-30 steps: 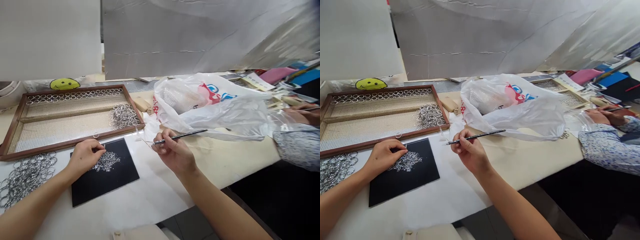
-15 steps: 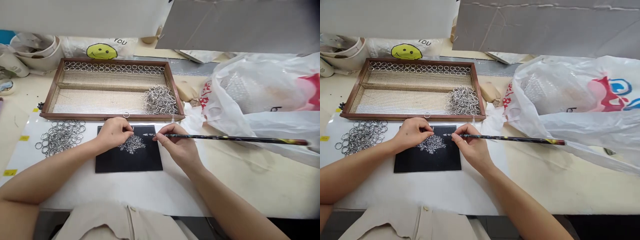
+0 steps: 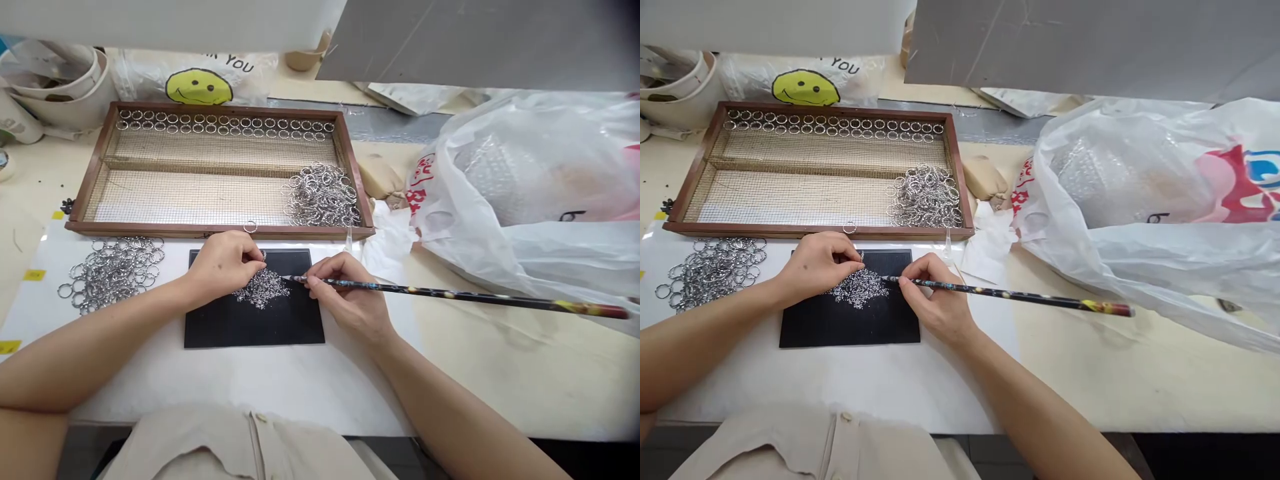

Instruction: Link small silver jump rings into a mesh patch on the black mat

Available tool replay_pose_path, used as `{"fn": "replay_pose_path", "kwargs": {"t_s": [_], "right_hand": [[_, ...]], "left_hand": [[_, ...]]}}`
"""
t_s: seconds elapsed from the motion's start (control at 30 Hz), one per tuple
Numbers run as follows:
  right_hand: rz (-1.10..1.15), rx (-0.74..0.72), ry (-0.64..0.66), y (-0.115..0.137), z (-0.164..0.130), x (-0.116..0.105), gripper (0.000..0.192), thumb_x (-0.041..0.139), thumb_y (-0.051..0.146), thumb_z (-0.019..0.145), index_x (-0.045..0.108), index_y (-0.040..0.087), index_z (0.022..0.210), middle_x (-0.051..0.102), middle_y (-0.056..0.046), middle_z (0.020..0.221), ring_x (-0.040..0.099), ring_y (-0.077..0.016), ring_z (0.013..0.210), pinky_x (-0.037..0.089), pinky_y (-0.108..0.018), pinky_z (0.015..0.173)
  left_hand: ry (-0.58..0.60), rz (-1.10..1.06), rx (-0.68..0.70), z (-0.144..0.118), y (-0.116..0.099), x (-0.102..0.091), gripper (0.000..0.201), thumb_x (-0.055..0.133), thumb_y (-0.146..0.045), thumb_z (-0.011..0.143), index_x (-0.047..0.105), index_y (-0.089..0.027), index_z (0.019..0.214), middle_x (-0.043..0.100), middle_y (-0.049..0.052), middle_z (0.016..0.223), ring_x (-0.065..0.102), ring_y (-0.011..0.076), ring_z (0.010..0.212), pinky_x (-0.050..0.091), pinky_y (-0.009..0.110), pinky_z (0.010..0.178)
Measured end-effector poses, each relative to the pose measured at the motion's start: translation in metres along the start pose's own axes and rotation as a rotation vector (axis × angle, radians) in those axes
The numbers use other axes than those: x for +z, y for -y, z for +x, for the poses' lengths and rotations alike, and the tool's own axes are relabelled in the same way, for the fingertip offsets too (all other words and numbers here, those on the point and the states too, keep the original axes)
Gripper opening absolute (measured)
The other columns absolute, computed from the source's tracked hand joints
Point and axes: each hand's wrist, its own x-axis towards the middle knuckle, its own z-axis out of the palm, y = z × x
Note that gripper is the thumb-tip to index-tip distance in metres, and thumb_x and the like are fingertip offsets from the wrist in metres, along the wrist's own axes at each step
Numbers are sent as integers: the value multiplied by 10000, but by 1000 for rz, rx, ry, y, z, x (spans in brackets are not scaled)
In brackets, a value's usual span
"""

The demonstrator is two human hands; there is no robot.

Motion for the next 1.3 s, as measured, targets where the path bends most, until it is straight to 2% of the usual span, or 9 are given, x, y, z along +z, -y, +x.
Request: {"fn": "replay_pose_path", "kwargs": {"t_s": [0.3,0.57,0.87,1.3], "right_hand": [[23,19,-1,4,0,0,128,591,216,801,490,224,722,579,-2,715,544,-140,619,451,-310,561],[246,69,-36,2,3,4,128,622,234,817,517,216,746,611,4,755,581,-121,599,470,-279,519],[433,42,1,0,6,10,106,610,276,850,547,219,788,657,4,814,640,-124,634,533,-315,621],[336,-13,-52,7,9,15,142,644,308,821,549,217,767,660,5,764,673,-136,605,566,-325,596]], "left_hand": [[-6,6,14,0,1,0,112,673,-169,726,674,-176,614,670,-4,685,601,126,666,463,258,623],[1,-25,-8,-1,-2,-1,110,678,-156,728,680,-185,622,677,-7,704,610,136,719,455,259,639],[16,-39,-17,-1,-1,-1,109,676,-164,735,684,-183,628,662,-7,698,596,125,694,448,252,622],[13,-51,-22,0,-1,0,99,686,-156,719,692,-189,625,671,-7,692,606,130,702,447,263,631]]}}
